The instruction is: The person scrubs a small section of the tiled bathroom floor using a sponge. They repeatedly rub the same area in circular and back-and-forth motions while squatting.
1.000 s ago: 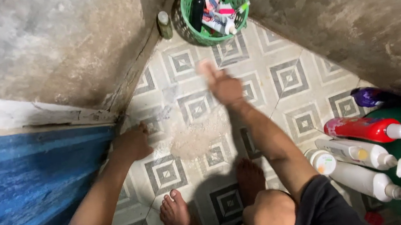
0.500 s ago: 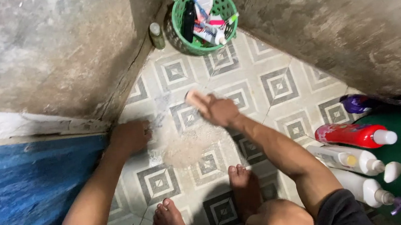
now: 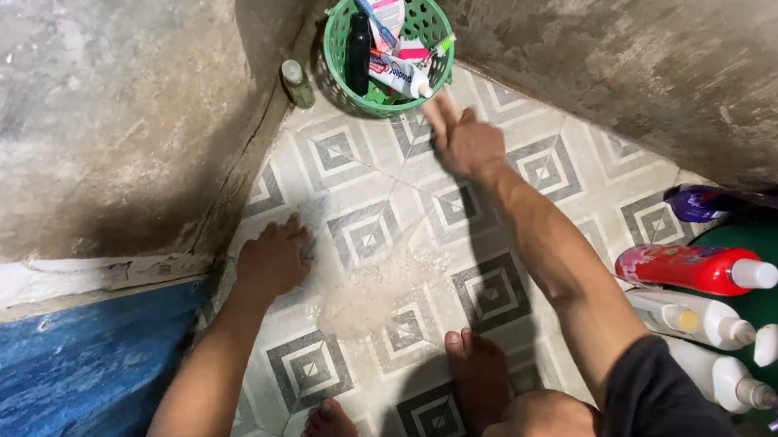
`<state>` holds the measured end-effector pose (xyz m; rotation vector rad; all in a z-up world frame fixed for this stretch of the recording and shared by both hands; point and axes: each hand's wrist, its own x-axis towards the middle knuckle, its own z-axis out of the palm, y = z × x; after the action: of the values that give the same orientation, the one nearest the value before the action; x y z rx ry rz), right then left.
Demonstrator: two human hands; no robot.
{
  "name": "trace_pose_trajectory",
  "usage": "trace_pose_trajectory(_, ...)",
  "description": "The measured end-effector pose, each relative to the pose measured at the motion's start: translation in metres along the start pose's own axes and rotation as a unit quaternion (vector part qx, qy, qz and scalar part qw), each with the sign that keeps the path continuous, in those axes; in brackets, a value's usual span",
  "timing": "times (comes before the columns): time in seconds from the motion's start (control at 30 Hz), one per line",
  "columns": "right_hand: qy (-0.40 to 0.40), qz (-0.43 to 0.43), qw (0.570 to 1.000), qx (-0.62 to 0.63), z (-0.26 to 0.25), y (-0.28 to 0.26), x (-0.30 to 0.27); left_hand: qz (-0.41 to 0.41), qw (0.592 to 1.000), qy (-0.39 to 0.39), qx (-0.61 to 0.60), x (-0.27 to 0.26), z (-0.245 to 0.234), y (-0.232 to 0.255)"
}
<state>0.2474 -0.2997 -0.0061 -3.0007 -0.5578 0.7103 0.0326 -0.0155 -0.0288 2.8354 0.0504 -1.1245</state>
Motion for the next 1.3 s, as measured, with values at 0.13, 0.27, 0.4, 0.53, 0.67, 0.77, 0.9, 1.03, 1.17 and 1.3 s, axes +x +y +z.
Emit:
trace_pose_trajectory(0.13,-0.050,-0.110,0.993,0.001,0.020,-0.018,-0.046,0.005,1.000,-0.021,-0.001,0.017,0.010,-0.008)
trace_pose_trajectory(0.27,-0.088,-0.244,0.966,0.001,0.010,-0.023,-0.080,-0.028,0.999,-0.030,-0.026,0.021,-0.013,-0.004)
trace_pose_trajectory(0.4,0.014,-0.233,0.972,-0.024,0.032,0.006,-0.035,-0.045,0.996,-0.030,-0.064,0.003,-0.040,0.012)
trace_pose_trajectory(0.53,0.023,-0.168,0.985,-0.029,0.010,0.024,0.008,-0.046,0.992,-0.004,-0.116,-0.009,-0.043,0.019)
trace_pose_trajectory(0.67,0.017,-0.054,0.998,-0.029,0.042,0.066,0.095,-0.047,0.997,-0.012,-0.052,0.003,-0.031,0.019)
trace_pose_trajectory(0.77,0.037,0.016,0.998,-0.046,0.045,0.069,0.117,-0.050,0.998,-0.020,-0.023,0.000,-0.031,0.024)
trace_pose_trajectory(0.9,0.034,0.048,0.997,0.056,0.004,0.031,0.063,-0.036,0.999,-0.017,-0.032,-0.003,-0.033,0.021)
trace_pose_trajectory(1.03,0.003,-0.006,0.999,0.034,0.009,-0.006,-0.011,-0.036,0.996,0.004,-0.077,0.009,-0.006,0.007)
trace_pose_trajectory(1.17,-0.062,-0.107,0.991,0.051,0.024,-0.025,-0.075,-0.018,0.999,0.007,-0.042,0.007,-0.018,0.009)
trace_pose_trajectory(1.3,-0.049,-0.260,0.964,0.020,0.078,-0.017,-0.094,-0.026,0.999,-0.030,-0.018,0.003,-0.026,0.013)
